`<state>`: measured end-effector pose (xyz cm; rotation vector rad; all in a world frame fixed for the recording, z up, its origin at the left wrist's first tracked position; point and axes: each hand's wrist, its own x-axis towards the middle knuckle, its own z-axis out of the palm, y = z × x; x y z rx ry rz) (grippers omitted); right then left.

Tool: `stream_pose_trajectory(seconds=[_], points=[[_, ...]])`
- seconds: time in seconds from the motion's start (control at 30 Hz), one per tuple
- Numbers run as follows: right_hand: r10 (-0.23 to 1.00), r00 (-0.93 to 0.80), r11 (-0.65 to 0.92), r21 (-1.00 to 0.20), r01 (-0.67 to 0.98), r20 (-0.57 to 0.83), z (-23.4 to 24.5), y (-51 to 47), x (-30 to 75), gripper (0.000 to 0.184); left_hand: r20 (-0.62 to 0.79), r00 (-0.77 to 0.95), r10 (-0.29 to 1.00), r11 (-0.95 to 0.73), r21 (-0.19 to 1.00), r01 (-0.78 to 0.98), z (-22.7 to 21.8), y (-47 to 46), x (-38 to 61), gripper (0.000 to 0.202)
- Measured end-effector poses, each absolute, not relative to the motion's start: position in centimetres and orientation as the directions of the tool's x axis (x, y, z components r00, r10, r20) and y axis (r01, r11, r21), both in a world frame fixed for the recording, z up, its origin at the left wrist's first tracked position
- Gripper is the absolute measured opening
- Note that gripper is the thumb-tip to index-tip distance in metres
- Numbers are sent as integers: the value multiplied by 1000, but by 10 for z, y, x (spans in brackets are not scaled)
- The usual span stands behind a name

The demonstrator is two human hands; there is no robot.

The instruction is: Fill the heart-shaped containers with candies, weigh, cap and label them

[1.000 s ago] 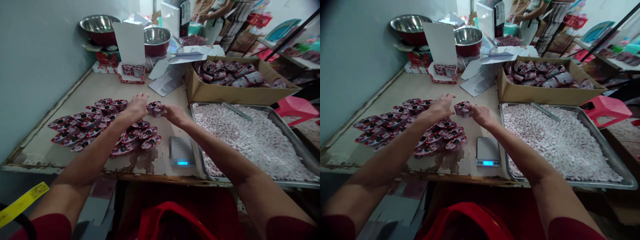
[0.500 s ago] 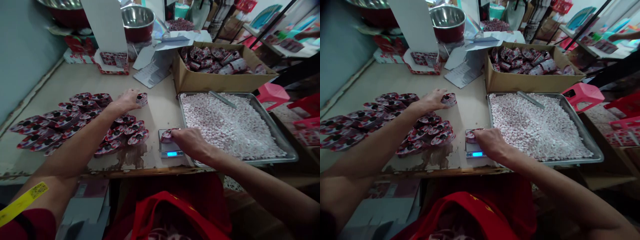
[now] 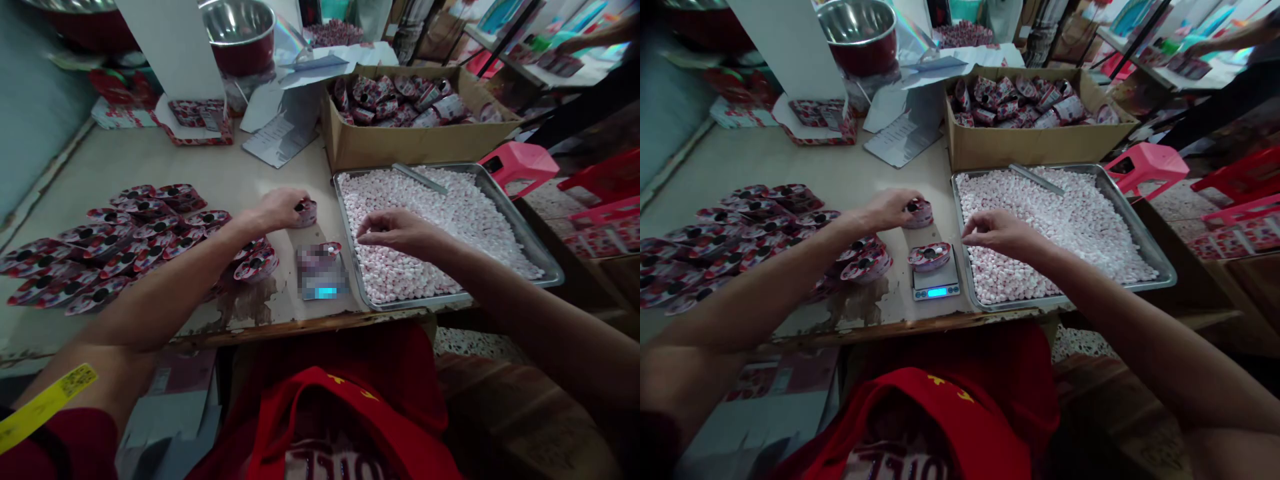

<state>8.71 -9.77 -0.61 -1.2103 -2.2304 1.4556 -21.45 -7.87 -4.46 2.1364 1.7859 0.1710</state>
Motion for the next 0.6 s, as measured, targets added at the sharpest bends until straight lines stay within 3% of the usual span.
stream_pose_trajectory(seconds=[0.1, 0.2, 0.4, 0.5, 0.6], points=[[758, -633, 243, -833, 497, -156, -16, -106, 70, 21, -110, 286, 952, -247, 276, 929, -40, -93, -194, 52], [754, -641, 263, -829, 493, -142, -21, -107, 68, 22, -41, 215, 976, -200, 239, 950, -19, -124, -196, 71], [724, -662, 306, -771, 559, -192, -16, -104, 67, 18, 127, 78, 989, -104, 215, 971, 10, -211, -198, 41], [719, -674, 391, -704, 592, -167, -13, -107, 51, 15, 189, -33, 981, -14, 245, 969, -1, -235, -186, 48], [728, -667, 409, -680, 608, -157, -14, -108, 44, 17, 166, -97, 981, 47, 285, 957, -17, -245, -177, 58]])
